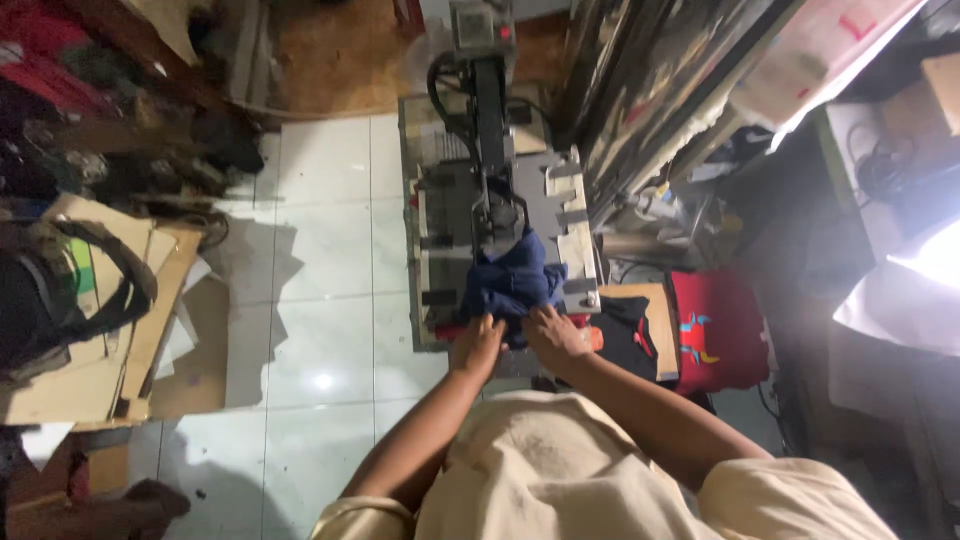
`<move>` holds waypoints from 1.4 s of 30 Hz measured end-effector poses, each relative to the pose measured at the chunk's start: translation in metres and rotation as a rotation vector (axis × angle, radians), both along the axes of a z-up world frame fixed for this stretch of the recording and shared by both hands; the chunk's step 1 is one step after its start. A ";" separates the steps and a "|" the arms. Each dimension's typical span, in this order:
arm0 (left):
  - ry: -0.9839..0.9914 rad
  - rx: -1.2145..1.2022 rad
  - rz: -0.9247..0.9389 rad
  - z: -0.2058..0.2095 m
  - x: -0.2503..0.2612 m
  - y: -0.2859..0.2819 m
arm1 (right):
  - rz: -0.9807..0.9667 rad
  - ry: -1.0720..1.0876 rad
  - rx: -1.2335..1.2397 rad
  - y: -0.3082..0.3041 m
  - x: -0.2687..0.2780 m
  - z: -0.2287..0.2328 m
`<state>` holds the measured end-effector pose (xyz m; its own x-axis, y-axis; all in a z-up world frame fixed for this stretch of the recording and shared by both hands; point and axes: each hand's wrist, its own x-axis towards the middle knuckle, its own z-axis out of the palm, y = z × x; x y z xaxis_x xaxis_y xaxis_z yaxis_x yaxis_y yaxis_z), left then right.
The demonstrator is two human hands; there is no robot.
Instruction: The person uses a heat press machine to apply designs to t-shirts. They place a black t-shirt on the press, close the lid, and then remove it. They repeat the process with a red t-shirt featuring a bull graphic and another red t-shirt with a bear graphic, smoothing the fabric and operating the press for each item.
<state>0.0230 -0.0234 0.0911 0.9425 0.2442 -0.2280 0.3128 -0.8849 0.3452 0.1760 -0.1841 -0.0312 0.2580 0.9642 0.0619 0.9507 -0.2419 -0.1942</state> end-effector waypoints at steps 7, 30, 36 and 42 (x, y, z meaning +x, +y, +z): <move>-0.048 0.067 -0.008 0.000 -0.007 -0.006 | 0.035 0.017 0.059 -0.003 -0.017 0.071; -0.815 0.160 0.084 0.120 -0.028 -0.017 | -0.038 0.146 0.553 -0.014 -0.031 0.256; -1.141 0.043 0.178 0.225 0.028 0.013 | -0.104 0.140 0.852 0.030 0.008 0.321; -1.350 0.059 0.128 0.333 0.092 0.057 | -0.055 0.126 1.023 0.089 0.057 0.446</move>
<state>0.1151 0.0336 0.4236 0.3912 0.3231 0.8617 -0.1562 -0.8994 0.4082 0.2327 -0.0955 0.4148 0.3618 0.4521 0.8153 0.9016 0.0527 -0.4293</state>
